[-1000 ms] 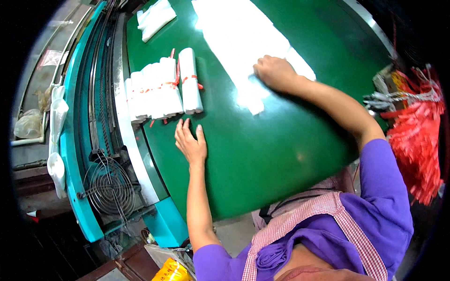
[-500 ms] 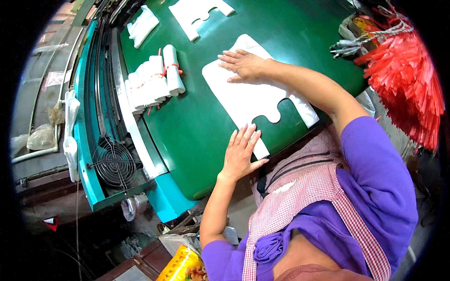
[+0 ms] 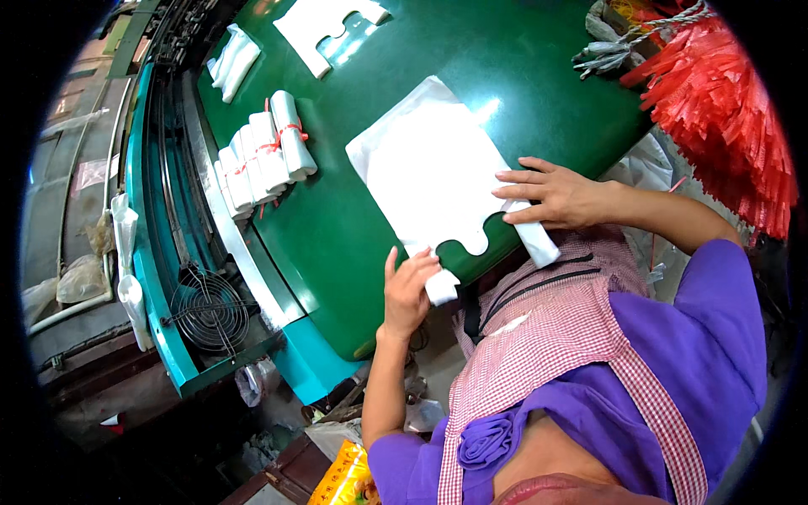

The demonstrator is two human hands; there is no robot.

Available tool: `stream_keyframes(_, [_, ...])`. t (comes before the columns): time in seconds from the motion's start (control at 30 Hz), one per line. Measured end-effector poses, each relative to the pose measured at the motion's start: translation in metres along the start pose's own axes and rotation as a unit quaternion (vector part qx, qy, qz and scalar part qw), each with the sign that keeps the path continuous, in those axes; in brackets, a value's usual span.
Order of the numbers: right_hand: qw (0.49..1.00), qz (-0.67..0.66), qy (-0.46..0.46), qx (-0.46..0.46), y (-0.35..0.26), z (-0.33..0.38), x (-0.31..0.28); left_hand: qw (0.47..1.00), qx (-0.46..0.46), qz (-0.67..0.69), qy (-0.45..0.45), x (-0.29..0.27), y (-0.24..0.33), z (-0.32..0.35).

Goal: The person repeatedly folds white rectangular items on a green table, wraps each with a red plastic strip, and ties it to form a bundle. The person stacks the finished bundles on the table. The person handles the items one at a time throughout the clip.

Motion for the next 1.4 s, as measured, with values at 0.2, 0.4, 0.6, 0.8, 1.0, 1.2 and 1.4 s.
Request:
stream_keyframes(0.2, [0.971,-0.236,0.034,-0.005,0.006,-0.026,-0.015,0.974,-0.168,0.146,0.038,0.0,-0.007,-0.08])
stream_keyframes(0.4, [0.964,-0.189,0.046,0.182,0.01,-0.092,-0.001,0.986,-0.129,-0.1,-0.014,0.013,-0.007,-0.088])
stream_keyframes(0.6, [0.999,0.035,0.017,0.032,-0.023,-0.078,0.026,0.983,0.045,-0.164,0.063,0.044,0.042,-0.022])
stream_keyframes(0.8, [0.989,-0.009,0.003,0.15,0.02,-0.104,0.012,0.997,-0.041,-0.009,0.066,0.022,0.013,-0.063])
stream_keyframes(1.0, [0.995,0.0,0.024,0.093,0.004,-0.1,0.015,0.964,-0.199,0.116,0.133,0.001,-0.031,-0.094])
stream_keyframes(1.2, [0.995,-0.031,0.072,0.068,-0.005,-0.082,0.027,0.982,-0.037,-0.188,0.01,0.01,0.011,-0.061])
stream_keyframes(1.4, [0.874,-0.449,0.158,0.101,-0.059,-0.045,0.019,0.989,-0.081,-0.126,0.009,0.002,-0.004,-0.087])
Point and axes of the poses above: each hand's wrist, its own z-axis away from the middle knuckle, its own x-axis out of the palm, y = z × x, the point moved 2 cm from there along -z, towards the middle knuckle, and after that the axes turned 6 degrees about -y, right-handed, at the moved point
